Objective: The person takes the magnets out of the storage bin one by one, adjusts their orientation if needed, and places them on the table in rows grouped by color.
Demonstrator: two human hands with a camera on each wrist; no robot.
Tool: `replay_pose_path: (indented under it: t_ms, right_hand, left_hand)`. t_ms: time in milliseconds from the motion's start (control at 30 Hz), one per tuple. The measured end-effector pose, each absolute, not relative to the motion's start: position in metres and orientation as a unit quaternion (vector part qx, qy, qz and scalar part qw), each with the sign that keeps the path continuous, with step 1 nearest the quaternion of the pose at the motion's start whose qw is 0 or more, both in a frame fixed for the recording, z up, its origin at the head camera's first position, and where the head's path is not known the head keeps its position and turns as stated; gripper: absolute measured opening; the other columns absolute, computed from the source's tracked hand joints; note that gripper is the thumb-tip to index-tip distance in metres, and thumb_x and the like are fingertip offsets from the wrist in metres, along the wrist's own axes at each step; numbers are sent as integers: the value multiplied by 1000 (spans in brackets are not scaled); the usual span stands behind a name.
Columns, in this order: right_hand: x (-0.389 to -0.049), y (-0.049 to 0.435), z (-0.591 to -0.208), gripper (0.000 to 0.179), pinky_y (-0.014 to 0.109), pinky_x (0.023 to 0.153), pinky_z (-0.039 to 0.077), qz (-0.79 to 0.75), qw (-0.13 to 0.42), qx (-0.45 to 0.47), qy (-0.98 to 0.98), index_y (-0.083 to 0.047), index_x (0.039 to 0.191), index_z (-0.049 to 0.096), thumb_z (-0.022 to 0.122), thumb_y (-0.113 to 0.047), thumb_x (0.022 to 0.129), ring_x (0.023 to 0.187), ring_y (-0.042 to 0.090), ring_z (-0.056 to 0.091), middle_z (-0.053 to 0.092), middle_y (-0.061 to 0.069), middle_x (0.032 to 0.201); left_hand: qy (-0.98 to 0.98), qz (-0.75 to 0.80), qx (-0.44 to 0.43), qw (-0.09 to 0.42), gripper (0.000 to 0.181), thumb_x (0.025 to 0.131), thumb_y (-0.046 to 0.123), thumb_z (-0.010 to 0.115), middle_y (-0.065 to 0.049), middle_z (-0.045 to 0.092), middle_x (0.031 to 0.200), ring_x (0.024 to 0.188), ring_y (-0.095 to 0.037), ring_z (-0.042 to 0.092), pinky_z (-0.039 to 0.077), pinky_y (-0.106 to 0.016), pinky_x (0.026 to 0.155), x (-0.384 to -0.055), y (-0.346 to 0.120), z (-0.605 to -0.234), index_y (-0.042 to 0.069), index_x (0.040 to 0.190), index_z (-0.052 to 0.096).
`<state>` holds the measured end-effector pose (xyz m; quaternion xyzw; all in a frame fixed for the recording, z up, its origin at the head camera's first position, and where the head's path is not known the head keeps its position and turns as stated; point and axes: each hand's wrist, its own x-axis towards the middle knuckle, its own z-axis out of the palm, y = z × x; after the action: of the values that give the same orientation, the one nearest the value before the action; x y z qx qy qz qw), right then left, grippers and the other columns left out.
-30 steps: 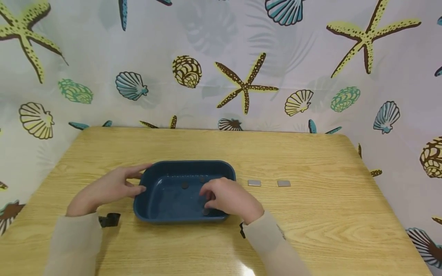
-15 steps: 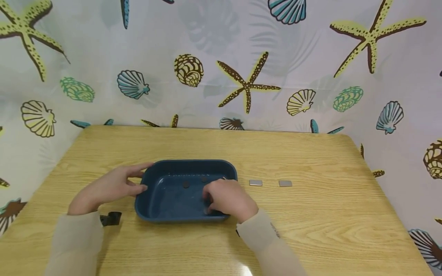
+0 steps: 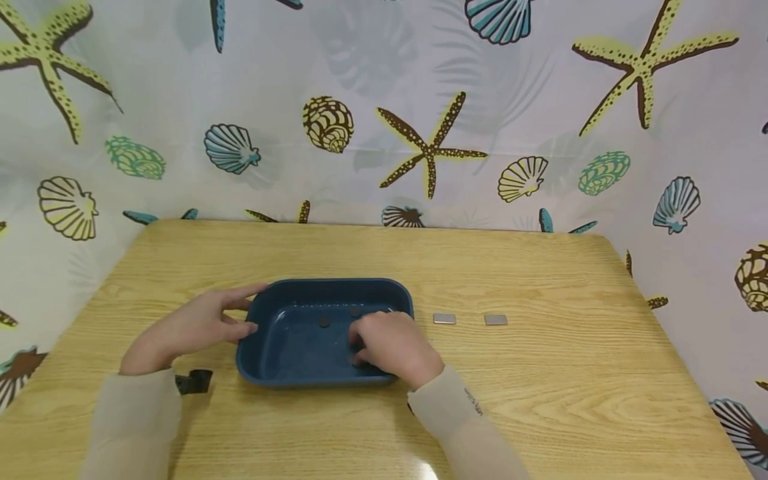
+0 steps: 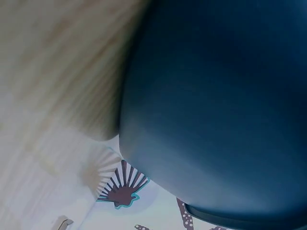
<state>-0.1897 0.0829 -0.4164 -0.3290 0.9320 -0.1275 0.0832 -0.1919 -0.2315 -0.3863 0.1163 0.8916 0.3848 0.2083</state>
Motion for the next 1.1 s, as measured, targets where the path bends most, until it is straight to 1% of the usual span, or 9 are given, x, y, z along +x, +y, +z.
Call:
replay_pose_path:
  t_ms: [67, 133, 300, 500, 800, 1100]
  right_hand:
    - [-190, 83, -417, 20, 25, 67, 50, -129, 81, -331, 931, -21, 102, 80, 84, -31, 85, 66, 3, 58, 71, -9, 78]
    - [-190, 83, -418, 18, 24, 65, 49, -130, 81, -334, 930, -21, 100, 80, 84, -31, 85, 64, 1, 56, 69, -10, 76]
    - [-189, 83, -418, 12, 24, 65, 50, -135, 78, -338, 928, -22, 95, 80, 83, -30, 87, 67, 3, 61, 75, -8, 86]
    - [-189, 83, -418, 12, 22, 64, 48, -137, 81, -338, 928, -22, 94, 79, 84, -30, 87, 66, 2, 58, 71, -9, 79]
    - [-188, 82, -418, 13, 21, 62, 47, -126, 77, -339, 929, -23, 93, 79, 85, -32, 86, 66, 1, 57, 70, -10, 78]
    - [-190, 83, -421, 13, 25, 67, 48, -116, 65, -344, 930, -23, 92, 78, 83, -34, 88, 67, 3, 57, 70, -10, 81]
  left_hand:
    - [892, 383, 117, 207, 75, 98, 14, 68, -37, 48, 149, 105, -24, 75, 60, -36, 87, -192, -232, -386, 7, 163, 30]
    - [892, 384, 117, 208, 75, 98, 14, 68, -37, 48, 149, 103, -23, 75, 61, -36, 87, -192, -232, -386, 7, 163, 30]
    - [891, 386, 118, 209, 75, 98, 13, 67, -38, 47, 149, 102, -22, 75, 61, -35, 86, -193, -232, -387, 7, 163, 30]
    - [889, 389, 118, 212, 75, 98, 13, 67, -38, 46, 150, 101, -22, 76, 61, -34, 84, -194, -232, -388, 6, 163, 30]
    - [890, 384, 117, 214, 76, 99, 13, 67, -40, 45, 150, 96, -20, 76, 61, -34, 83, -192, -232, -385, 6, 163, 28]
    - [890, 385, 122, 213, 76, 99, 14, 67, -40, 45, 150, 95, -20, 76, 61, -34, 83, -193, -232, -387, 4, 163, 27]
